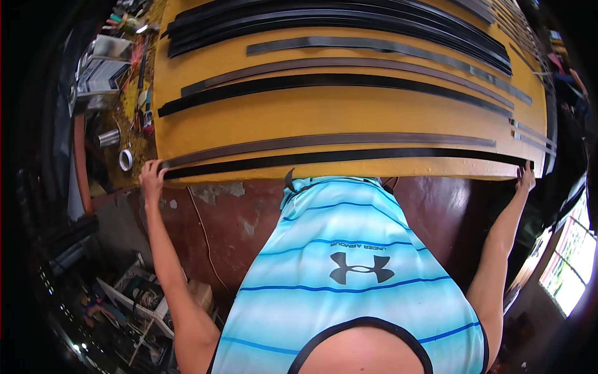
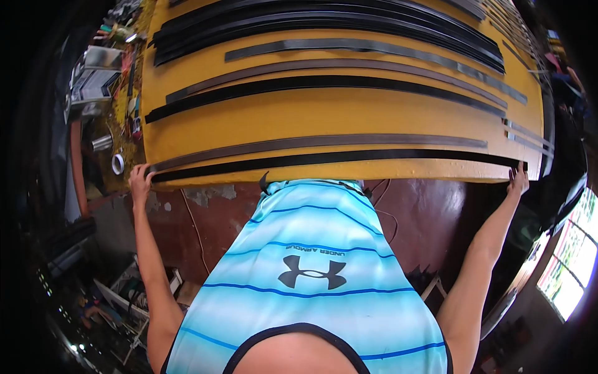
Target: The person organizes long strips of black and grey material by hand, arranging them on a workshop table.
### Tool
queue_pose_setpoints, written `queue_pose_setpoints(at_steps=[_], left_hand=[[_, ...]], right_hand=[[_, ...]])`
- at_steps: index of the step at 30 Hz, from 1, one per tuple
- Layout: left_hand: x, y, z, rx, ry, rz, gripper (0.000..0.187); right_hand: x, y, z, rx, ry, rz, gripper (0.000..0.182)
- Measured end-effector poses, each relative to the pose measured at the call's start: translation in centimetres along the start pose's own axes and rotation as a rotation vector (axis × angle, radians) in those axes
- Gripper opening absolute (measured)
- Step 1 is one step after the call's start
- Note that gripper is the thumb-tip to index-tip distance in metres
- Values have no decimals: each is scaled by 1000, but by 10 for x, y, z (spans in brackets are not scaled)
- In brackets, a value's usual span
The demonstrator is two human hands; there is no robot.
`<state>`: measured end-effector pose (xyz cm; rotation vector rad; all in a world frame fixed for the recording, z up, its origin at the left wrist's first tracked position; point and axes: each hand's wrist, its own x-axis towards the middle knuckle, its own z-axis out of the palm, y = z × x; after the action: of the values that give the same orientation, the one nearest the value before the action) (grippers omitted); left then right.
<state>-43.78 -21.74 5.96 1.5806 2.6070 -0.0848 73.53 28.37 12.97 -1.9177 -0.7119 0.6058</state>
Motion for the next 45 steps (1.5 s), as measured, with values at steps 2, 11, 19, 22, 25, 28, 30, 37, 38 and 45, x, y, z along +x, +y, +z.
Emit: queue_pose_setpoints(at_steps=[2,11,19,22,25,28,30,37,38,45], left_hand=[[-4,-13,-9,57,4,-72,39],[45,161,14,-262,222,201,23],[31,458,23,-464,170,772,36],[29,502,22,-436,170,802,37],[30,519,27,-391,143,710,28],[26,531,18,-346,126,688,27],[25,535,15,-345,83,660,26],[21,558,5,-345,-41,537,25],[22,565,4,-355,-61,521,25],[32,594,3,-347,-132,504,25]], right_hand=[[-12,-2,6,-13,2,0,68],[-70,4,20,13,12,42,36],[-69,32,19,-17,-108,70,46],[-59,53,20,-20,-142,41,47],[-53,72,28,6,-216,-3,44],[-53,84,36,-14,-318,17,41],[-50,95,38,0,-380,31,36],[-50,105,31,58,-439,139,30],[-51,104,30,63,-432,152,30],[-59,91,19,31,-484,77,28]])
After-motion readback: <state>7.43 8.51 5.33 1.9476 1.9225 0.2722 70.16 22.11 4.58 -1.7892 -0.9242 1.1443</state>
